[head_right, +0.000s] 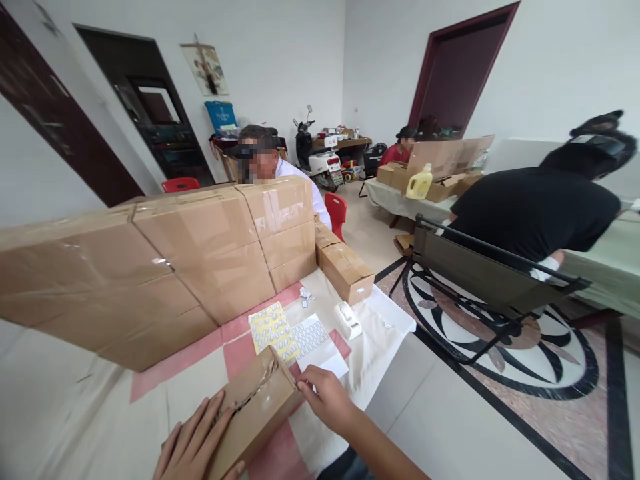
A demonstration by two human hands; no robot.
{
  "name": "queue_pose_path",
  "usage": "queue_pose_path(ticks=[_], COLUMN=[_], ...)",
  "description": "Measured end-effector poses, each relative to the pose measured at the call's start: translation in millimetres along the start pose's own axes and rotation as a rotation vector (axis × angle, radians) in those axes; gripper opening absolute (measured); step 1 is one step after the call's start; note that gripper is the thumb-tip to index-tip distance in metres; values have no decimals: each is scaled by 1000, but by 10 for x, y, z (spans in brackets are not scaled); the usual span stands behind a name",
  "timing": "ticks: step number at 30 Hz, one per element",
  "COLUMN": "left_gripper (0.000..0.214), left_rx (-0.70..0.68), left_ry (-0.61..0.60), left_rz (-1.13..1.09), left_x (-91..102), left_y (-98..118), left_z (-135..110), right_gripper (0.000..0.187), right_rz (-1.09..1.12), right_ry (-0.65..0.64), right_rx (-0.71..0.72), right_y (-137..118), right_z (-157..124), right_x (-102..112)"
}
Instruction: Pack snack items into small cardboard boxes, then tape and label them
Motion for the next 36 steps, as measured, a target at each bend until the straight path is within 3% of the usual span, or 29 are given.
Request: queue_pose_path(ticks=[3, 10, 18, 24, 30, 36], left_gripper=[68, 76, 77, 74, 72, 72], left_rx=[-21, -80, -124, -195, -200, -191], left_ry=[-18, 91, 81, 119, 141, 129], left_rz=[16, 15, 15, 91, 99, 90], left_x=[45, 116, 135, 76, 141, 132], left_y=[-18, 0, -11, -49, -17, -6], left_z=[38, 107, 108, 127, 179, 168], right_gripper=[30, 27, 32, 37, 42, 38], right_rz=[84, 194, 163, 201, 351, 119], right_ry=[-16, 16, 48, 76, 69, 98], right_rx=[-14, -21, 37, -81, -224, -110], right_y=[63, 284, 257, 303, 335, 459], right_z=[-25, -140, -111, -96, -4, 64], right_x=[6, -96, -92, -156, -268, -132])
Point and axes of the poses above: each hand's wrist, its own z-axis towards the middle knuckle, its own x-axis out of the back of the hand, y = z × x, the point moved 2 cm from there along z, towards the middle knuckle, and after that the axes turned 11 degrees about y, right-handed, at the moved point
